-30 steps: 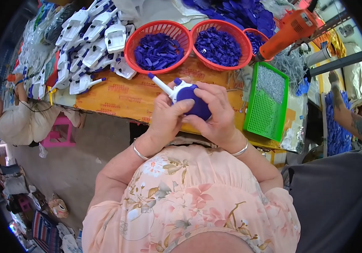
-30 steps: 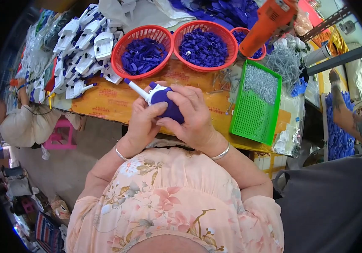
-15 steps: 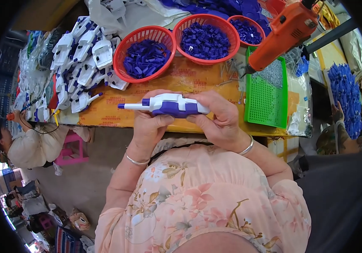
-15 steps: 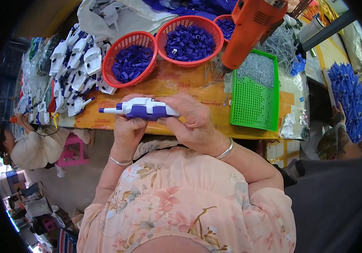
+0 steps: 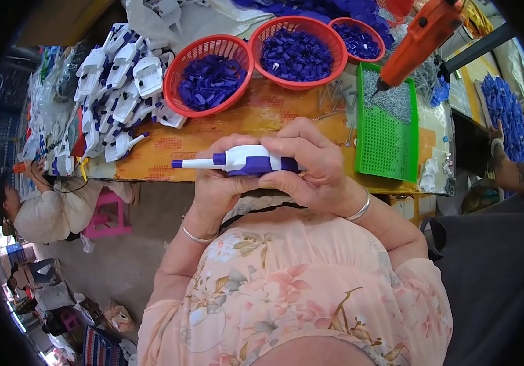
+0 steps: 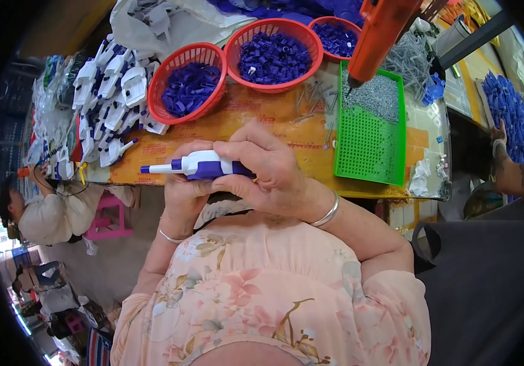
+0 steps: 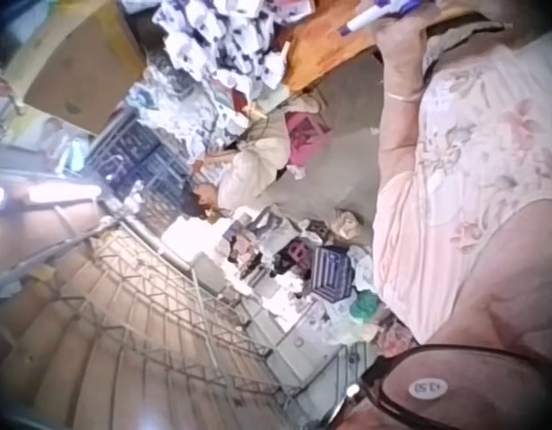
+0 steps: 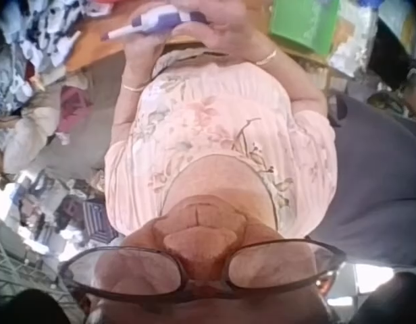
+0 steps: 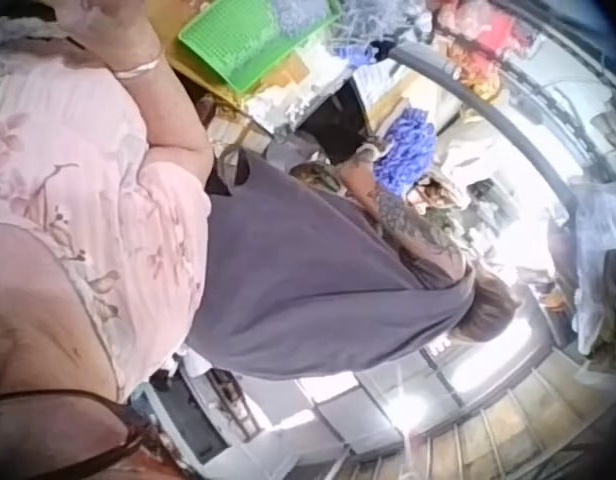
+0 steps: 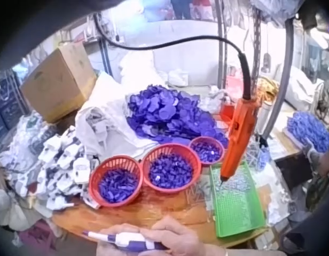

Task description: Assembling toy walkie-talkies by applying hot glue to internal components and snapping plastic casings together.

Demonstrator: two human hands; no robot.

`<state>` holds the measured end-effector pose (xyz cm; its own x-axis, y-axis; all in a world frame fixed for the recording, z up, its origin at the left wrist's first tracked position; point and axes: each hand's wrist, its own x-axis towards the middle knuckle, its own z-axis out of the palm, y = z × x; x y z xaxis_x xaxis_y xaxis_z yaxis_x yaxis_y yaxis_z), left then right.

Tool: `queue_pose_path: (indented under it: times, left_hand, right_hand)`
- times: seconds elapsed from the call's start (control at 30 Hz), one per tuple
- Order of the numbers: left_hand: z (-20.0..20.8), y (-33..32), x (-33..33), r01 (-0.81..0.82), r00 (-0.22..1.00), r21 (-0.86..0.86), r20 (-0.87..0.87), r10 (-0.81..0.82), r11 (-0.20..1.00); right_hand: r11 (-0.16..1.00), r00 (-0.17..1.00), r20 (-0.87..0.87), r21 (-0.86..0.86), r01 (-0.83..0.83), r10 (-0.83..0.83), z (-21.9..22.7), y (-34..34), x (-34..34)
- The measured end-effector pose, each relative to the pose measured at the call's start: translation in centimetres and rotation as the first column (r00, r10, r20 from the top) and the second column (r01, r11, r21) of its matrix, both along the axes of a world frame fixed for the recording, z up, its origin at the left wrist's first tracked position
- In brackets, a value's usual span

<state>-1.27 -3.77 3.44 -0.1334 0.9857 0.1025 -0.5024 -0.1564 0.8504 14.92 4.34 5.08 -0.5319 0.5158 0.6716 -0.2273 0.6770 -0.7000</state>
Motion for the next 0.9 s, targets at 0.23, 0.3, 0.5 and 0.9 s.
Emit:
queue_pose_path:
  times: [0.23,0.3,0.5,0.9]
  left_hand:
    - [0.2,0.2,-0.6,-0.032,0.985,-0.052,-0.169,0.023,0.998]
    - [0.7,0.8,-1.0,-0.008,0.971,-0.089,-0.239,-0.014,0.996]
    - [2.8,1.8,-0.4,0.027,0.843,-0.11,-0.532,-0.082,0.994]
    - [1.1,0.2,0.9,-0.096,0.699,-0.058,-0.715,0.025,0.994]
  right_hand:
    - [1.0,1.0,0.013,0.011,0.022,-0.023,-0.5,0.6,-0.3]
    - [0.998,0.997,0.076,-0.069,0.005,0.001,-0.8,1.0,-0.1]
    - [0.994,0.983,0.181,-0.1,0.033,-0.015,0.0,1.6,0.3]
    - [0.332,0.876,-0.479,-0.819,-0.468,0.052,-4.2,1.6,0.3]
